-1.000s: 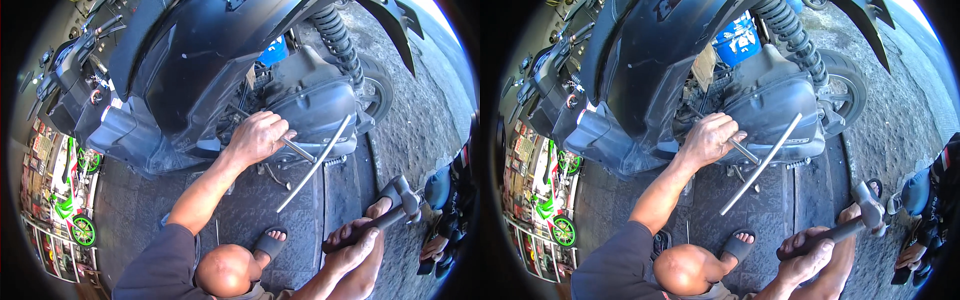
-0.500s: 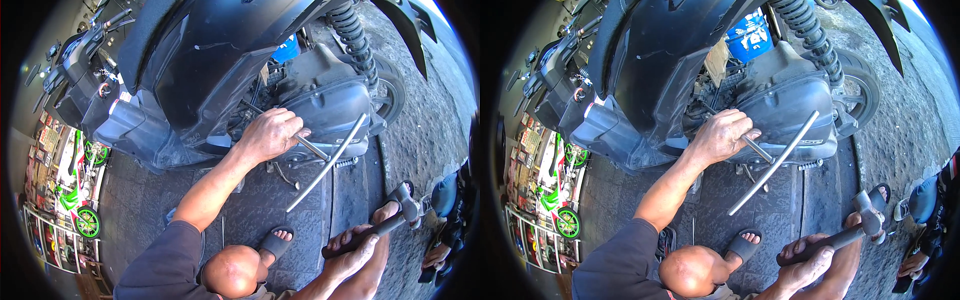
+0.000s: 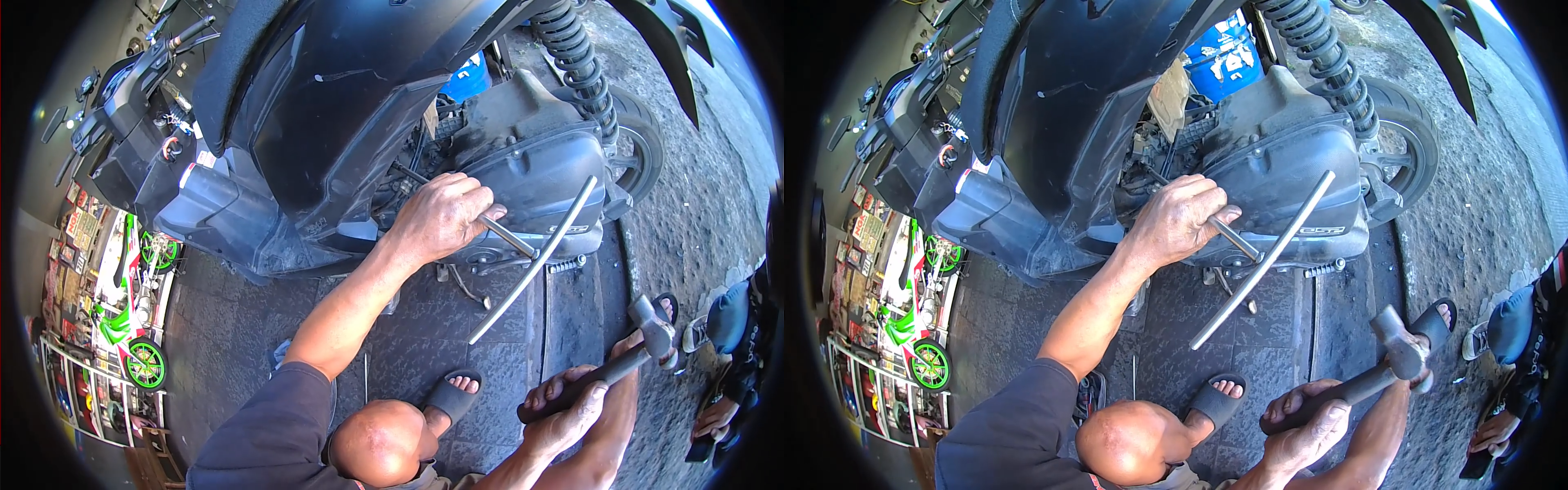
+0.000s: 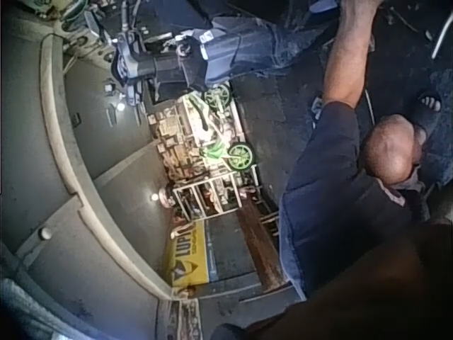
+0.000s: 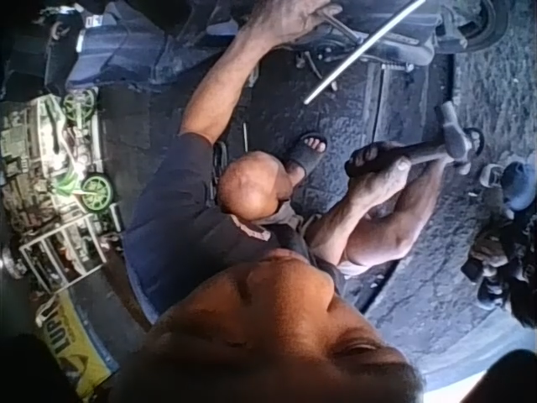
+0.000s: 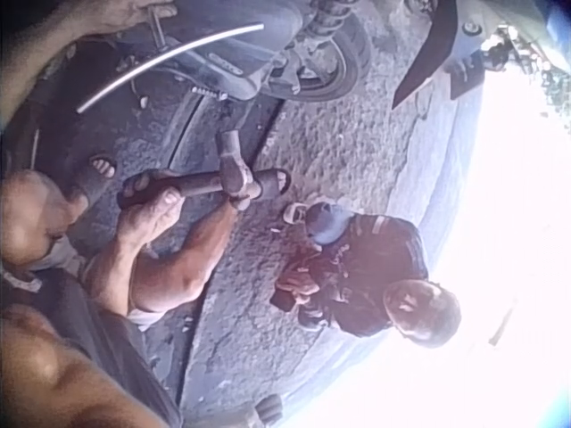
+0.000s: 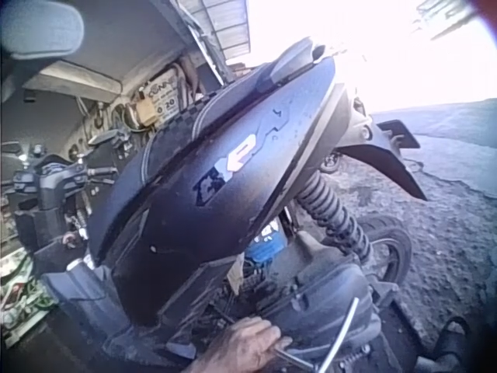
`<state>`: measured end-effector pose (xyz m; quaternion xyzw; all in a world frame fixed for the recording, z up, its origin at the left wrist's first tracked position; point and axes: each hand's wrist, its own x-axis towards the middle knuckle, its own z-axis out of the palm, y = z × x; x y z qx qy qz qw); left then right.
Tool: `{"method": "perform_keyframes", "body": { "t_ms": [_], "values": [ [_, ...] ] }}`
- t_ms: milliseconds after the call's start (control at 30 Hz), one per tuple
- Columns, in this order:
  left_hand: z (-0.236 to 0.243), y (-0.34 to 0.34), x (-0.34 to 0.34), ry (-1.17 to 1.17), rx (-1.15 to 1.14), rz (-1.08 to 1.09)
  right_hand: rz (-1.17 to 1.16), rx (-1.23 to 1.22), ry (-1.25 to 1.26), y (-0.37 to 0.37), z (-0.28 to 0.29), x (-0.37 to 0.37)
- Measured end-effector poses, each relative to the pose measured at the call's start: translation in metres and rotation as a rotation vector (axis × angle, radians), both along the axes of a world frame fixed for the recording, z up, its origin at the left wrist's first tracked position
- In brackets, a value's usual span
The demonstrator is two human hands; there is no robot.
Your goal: The recorder uses an angle grinder to modify a small metal part and then installs or adjusts parts on a motorcycle using manual tools.
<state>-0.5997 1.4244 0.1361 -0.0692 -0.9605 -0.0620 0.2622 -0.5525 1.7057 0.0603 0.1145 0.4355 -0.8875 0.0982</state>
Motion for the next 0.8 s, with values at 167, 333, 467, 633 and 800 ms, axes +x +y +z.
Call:
{"method": "perform_keyframes", "body": {
  "t_ms": [167,333,467,633,800],
  "values": [
    [-0.001,0.0,-0.002,0.025,0.012,0.02,0.294,0.042,0.089,-0.012,-0.016,0.005],
    [0.0,-0.002,0.0,0.019,0.004,0.05,0.276,0.095,0.022,-0.013,-0.004,0.0],
    [0.002,0.005,-0.008,0.045,0.003,-0.001,-0.086,-0.583,0.269,0.016,-0.001,-0.012],
    [-0.003,-0.003,0.0,0.043,-0.014,0.03,0.247,0.08,0.151,-0.031,-0.009,-0.006],
    [-0.002,0.003,0.002,0.005,-0.014,0.007,0.133,0.038,0.175,-0.005,0.006,-0.01]
  ]
}}
